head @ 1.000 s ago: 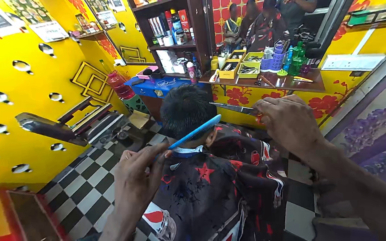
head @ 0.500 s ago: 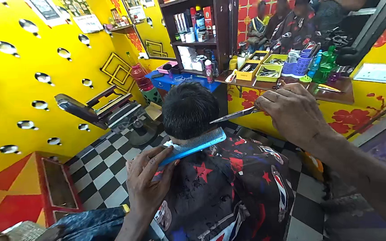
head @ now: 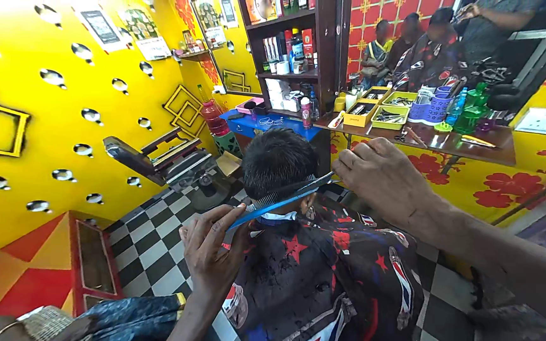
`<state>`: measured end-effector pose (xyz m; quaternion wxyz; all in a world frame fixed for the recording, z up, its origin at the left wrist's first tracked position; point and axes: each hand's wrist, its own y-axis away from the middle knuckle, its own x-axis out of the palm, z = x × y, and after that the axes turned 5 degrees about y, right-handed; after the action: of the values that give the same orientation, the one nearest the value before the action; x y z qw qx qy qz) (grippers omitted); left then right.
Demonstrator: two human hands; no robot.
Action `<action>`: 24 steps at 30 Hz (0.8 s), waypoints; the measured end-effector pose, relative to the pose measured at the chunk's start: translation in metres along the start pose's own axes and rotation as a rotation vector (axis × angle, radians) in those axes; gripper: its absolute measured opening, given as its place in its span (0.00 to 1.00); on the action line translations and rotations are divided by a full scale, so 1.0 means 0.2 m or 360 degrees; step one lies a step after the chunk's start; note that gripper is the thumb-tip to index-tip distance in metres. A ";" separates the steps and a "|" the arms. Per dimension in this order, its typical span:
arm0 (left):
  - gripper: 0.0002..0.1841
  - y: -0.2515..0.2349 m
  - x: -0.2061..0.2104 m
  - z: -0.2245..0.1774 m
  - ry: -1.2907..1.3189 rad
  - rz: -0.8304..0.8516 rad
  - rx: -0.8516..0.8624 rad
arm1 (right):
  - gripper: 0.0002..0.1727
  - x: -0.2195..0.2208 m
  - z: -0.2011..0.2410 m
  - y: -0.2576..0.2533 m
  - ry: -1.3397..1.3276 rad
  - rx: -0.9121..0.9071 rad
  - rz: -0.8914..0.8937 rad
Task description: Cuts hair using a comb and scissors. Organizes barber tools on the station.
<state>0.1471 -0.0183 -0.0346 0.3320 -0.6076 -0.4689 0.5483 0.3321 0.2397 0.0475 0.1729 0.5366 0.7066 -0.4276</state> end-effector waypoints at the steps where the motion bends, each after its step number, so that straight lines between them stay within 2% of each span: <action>1: 0.15 0.00 0.00 0.00 -0.0002 -0.0003 0.0000 | 0.19 -0.01 0.00 0.01 -0.0010 -0.0009 0.0027; 4: 0.15 -0.01 0.00 0.00 0.0011 -0.0016 0.0001 | 0.15 -0.03 0.00 0.03 -0.0005 0.0047 0.0048; 9: 0.15 -0.02 0.00 0.01 0.0037 -0.0017 0.0003 | 0.20 -0.03 0.02 0.01 0.0062 0.0098 0.0018; 12: 0.16 -0.01 0.00 0.01 0.0064 -0.0023 0.0034 | 0.19 -0.04 0.01 0.03 -0.0020 0.0077 0.0012; 15: 0.14 0.02 -0.01 0.02 0.0140 0.0132 0.0059 | 0.18 -0.03 -0.04 0.07 -0.0156 0.0181 -0.0010; 18: 0.14 0.02 -0.01 0.03 0.0195 0.0270 -0.0036 | 0.21 -0.01 -0.12 0.09 -0.0160 0.0262 -0.0057; 24: 0.18 -0.10 -0.04 0.02 0.0188 0.0108 -0.0149 | 0.16 -0.07 -0.19 0.04 -0.0123 0.0192 -0.0046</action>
<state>0.1398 -0.0205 -0.0144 0.3116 -0.6692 -0.4528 0.5001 0.3530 0.2621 0.0748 0.1611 0.5189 0.6800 -0.4924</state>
